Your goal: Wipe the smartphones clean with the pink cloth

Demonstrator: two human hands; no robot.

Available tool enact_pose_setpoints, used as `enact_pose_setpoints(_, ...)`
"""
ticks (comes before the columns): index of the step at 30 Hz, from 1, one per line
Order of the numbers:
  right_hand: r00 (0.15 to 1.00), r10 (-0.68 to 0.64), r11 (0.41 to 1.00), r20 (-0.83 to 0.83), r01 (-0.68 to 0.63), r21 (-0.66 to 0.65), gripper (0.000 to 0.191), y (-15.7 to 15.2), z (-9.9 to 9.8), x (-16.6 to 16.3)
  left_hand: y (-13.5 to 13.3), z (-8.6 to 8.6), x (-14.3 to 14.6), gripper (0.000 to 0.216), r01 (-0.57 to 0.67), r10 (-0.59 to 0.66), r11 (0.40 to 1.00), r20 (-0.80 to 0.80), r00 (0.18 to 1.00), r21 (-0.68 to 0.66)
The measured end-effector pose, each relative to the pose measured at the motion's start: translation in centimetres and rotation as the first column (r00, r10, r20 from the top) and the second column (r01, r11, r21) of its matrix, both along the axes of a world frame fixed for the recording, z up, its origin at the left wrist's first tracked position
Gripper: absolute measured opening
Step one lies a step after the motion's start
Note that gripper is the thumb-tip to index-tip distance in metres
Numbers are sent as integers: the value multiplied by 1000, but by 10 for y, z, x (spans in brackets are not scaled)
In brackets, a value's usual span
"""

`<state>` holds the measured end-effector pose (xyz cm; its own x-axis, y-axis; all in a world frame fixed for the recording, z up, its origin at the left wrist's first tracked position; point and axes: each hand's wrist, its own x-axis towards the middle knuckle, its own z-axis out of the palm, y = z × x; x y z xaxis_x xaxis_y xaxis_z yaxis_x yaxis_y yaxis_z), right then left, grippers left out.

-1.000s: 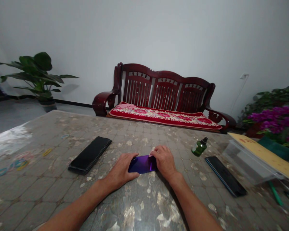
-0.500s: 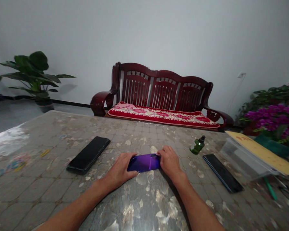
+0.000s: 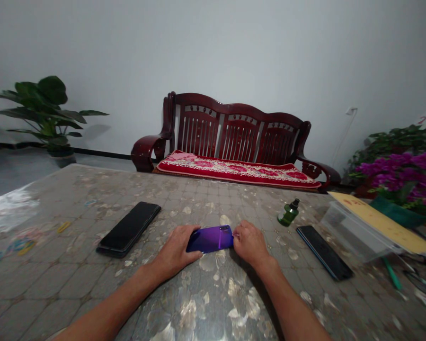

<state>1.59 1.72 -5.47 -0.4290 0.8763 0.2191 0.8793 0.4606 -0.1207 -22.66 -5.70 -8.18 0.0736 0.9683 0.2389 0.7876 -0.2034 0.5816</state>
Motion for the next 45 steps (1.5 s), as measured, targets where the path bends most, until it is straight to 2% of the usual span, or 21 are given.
enact_pose_setpoints(4, 998, -54, 998, -33, 53, -38, 19, 0, 5, 2, 0, 0, 1, 56, -5, 6, 1000, -12, 1000, 11)
enact_pose_setpoints(9, 984, -42, 999, -175, 37, -31, 23, 3, -3, 1, -1, 4, 5, 54, -35, 36, 999, -39, 999, 19)
enact_pose_setpoints(17, 966, 158, 985, -207, -170, -42, 27, -12, -9, -19, -2, 4, 8, 53, -55, 56, 998, -74, 996, 22)
enact_pose_setpoints(22, 996, 17, 999, -92, -14, 41, 23, -6, -6, -20, -3, 7, 10, 49, -64, 65, 998, -112, 992, 18)
enact_pose_setpoints(24, 996, 14, 998, -84, -8, 65, 24, -5, -6, -21, -3, 9, 12, 48, -77, 78, 997, -120, 990, 13)
enact_pose_setpoints(27, 984, 132, 990, -117, -126, 58, 26, -11, -8, -26, -3, 12, 14, 47, -98, 98, 995, -123, 988, 7)
enact_pose_setpoints(29, 956, 253, 967, -149, -251, 36, 28, -17, -8, -31, -4, 13, 15, 47, -105, 104, 995, -132, 986, 4)
enact_pose_setpoints(31, 933, 320, 947, -166, -322, 19, 28, -20, -8, -34, -4, 14, 16, 48, -110, 109, 994, -148, 983, 0)
enact_pose_setpoints(33, 949, 274, 961, -156, -275, 17, 26, -17, -6, -33, -4, 15, 17, 48, -115, 113, 993, -163, 980, -8)
enact_pose_setpoints(37, 992, 27, 999, -124, -23, 34, 27, -3, -6, -25, -4, 16, 18, 49, -127, 122, 992, -169, 978, -16)
enact_pose_setpoints(39, 989, 5, 999, -145, -1, 33, 26, -1, -8, -23, -4, 16, 18, 49, -130, 126, 991, -168, 978, -11)
enact_pose_setpoints(42, 960, 171, 985, -223, -169, 25, 24, -9, -13, -27, -5, 16, 19, 50, -132, 127, 991, -179, 976, -16)
enact_pose_setpoints(45, 899, 334, 938, -284, -345, 13, 30, -19, -16, -34, -6, 17, 20, 50, -144, 137, 989, -193, 972, -21)
